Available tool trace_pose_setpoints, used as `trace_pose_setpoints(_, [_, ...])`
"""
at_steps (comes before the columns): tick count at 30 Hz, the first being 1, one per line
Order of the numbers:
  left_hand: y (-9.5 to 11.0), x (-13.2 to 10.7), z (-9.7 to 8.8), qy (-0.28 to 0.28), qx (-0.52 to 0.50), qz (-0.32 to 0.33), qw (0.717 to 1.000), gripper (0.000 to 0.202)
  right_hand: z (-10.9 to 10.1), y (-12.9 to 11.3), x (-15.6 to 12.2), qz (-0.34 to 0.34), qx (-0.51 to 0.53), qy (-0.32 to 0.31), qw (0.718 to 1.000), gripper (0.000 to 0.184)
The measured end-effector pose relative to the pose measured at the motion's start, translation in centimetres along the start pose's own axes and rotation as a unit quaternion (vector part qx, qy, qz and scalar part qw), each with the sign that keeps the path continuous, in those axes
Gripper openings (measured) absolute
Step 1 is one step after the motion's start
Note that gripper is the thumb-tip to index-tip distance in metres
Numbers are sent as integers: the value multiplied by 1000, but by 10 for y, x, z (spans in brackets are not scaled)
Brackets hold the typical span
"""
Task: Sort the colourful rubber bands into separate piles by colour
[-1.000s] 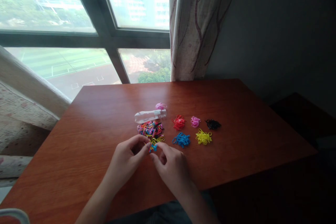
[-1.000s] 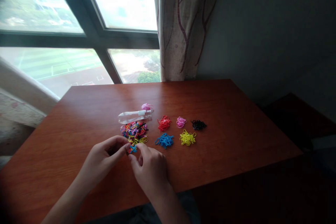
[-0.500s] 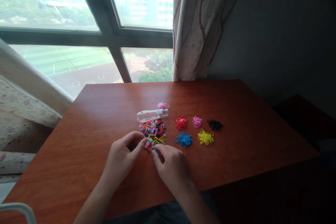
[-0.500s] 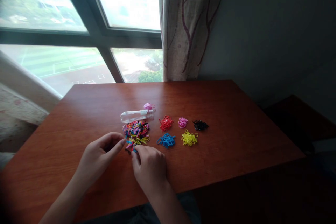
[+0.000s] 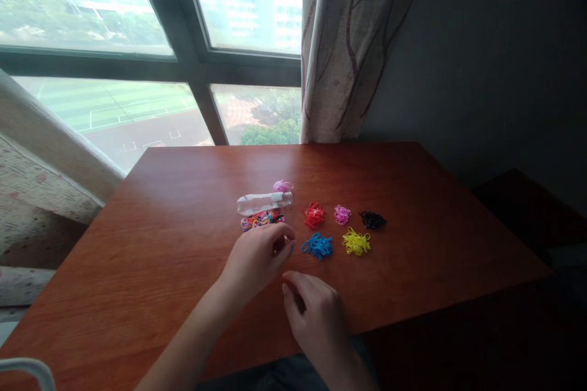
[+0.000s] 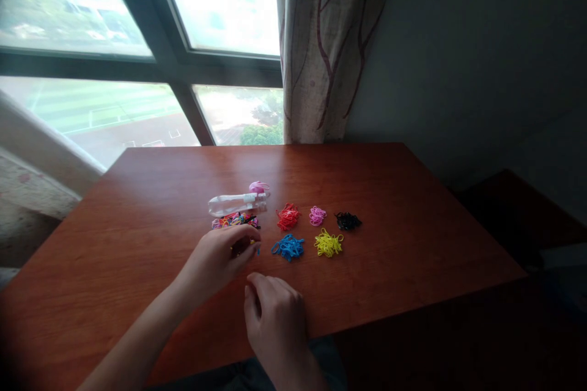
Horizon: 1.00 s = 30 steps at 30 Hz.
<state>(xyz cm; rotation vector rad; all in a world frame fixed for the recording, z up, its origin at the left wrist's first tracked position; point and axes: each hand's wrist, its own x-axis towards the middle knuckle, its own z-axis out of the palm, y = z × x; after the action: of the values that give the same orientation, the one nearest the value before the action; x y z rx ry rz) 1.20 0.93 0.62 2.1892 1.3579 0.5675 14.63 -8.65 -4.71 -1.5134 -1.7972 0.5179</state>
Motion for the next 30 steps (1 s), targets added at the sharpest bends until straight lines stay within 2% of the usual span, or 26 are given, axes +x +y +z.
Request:
trace_pose_setpoints(4, [13,17,15,-36,49,20,998,10,-1,1,-3,-16,1,4,1000,25])
trace_pose_setpoints(9, [14,18,19,-29,57,12,998,12,0,0,-2,-15,-5,1,1000,25])
trace_pose_setpoints(13, [0,3,9,1,43,-3,999,15,-1,-1,-2,-7,-2,-3,1000,24])
trace_pose_setpoints(20, [-32,-37,-8,48,0,-23,999,19,-2,-1,2,7,-45,-20,999,23])
trace_pose_setpoints(25, [-43,-58,-8,78,-22,-36,996,18,-6,1,15,32,-100,-29,994,30])
trace_pose_setpoints(30, [-52,-71,-5,109,-34,-55,992,18,-8,0,32,56,-193,-57,978,38])
